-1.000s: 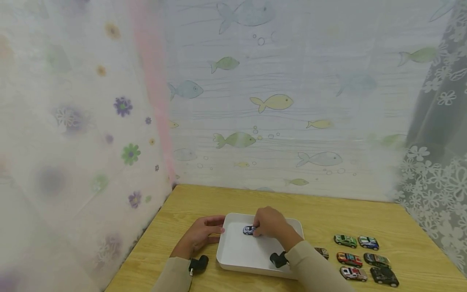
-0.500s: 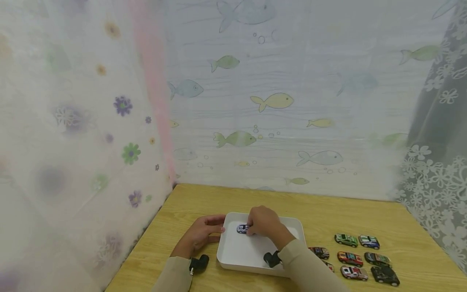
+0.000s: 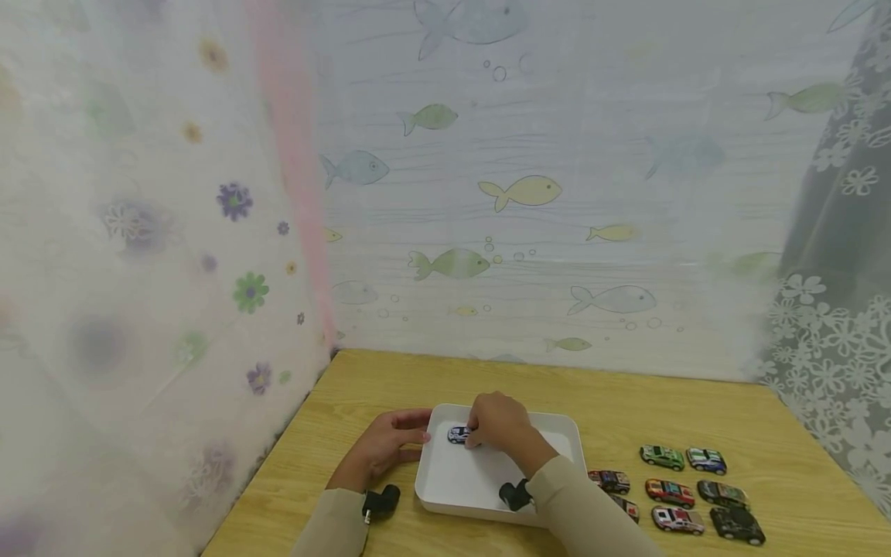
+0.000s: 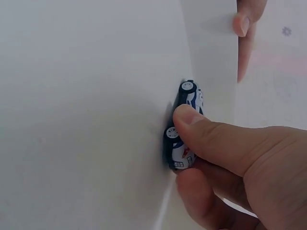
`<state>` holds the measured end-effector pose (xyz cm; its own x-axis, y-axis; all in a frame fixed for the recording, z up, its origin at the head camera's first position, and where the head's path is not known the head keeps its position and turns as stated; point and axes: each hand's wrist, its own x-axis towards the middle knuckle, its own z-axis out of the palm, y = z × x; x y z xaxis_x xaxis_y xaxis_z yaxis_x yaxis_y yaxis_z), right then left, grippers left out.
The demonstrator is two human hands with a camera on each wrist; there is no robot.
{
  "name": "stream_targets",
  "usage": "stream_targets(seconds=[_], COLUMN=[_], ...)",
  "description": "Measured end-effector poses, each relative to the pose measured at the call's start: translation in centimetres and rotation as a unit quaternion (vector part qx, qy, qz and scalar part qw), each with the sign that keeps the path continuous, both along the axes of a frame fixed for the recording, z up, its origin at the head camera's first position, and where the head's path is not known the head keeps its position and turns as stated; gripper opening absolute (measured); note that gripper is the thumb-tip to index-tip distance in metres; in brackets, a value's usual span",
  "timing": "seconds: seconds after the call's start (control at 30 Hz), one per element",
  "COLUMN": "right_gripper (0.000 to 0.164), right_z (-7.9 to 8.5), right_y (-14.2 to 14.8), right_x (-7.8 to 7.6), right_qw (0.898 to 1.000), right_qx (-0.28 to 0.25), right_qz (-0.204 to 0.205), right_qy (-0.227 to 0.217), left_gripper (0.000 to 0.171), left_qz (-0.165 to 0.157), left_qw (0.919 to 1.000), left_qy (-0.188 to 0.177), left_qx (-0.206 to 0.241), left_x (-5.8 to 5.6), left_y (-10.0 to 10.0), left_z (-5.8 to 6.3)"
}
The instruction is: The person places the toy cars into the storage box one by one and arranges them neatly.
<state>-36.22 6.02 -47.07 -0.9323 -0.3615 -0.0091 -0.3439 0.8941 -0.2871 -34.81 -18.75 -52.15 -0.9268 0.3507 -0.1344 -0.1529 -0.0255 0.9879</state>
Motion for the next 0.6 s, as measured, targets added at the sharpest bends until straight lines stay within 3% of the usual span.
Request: stream_targets(seconds=[0.6], right_gripper=[0.024], right_z=[-0.05], right_y=[0.64], right_x=[0.07], right_qw=[1.000], right_qx=[-0.013], right_qz=[0.008], right_qy=[0.008], left_gripper=[0.059], left_qz=[-0.001], left_qw=[1.0000], left_qy=[0.004], left_qx=[-0.006], left_x=[-0.04], left_y=[0.06], left_z=[-0.05])
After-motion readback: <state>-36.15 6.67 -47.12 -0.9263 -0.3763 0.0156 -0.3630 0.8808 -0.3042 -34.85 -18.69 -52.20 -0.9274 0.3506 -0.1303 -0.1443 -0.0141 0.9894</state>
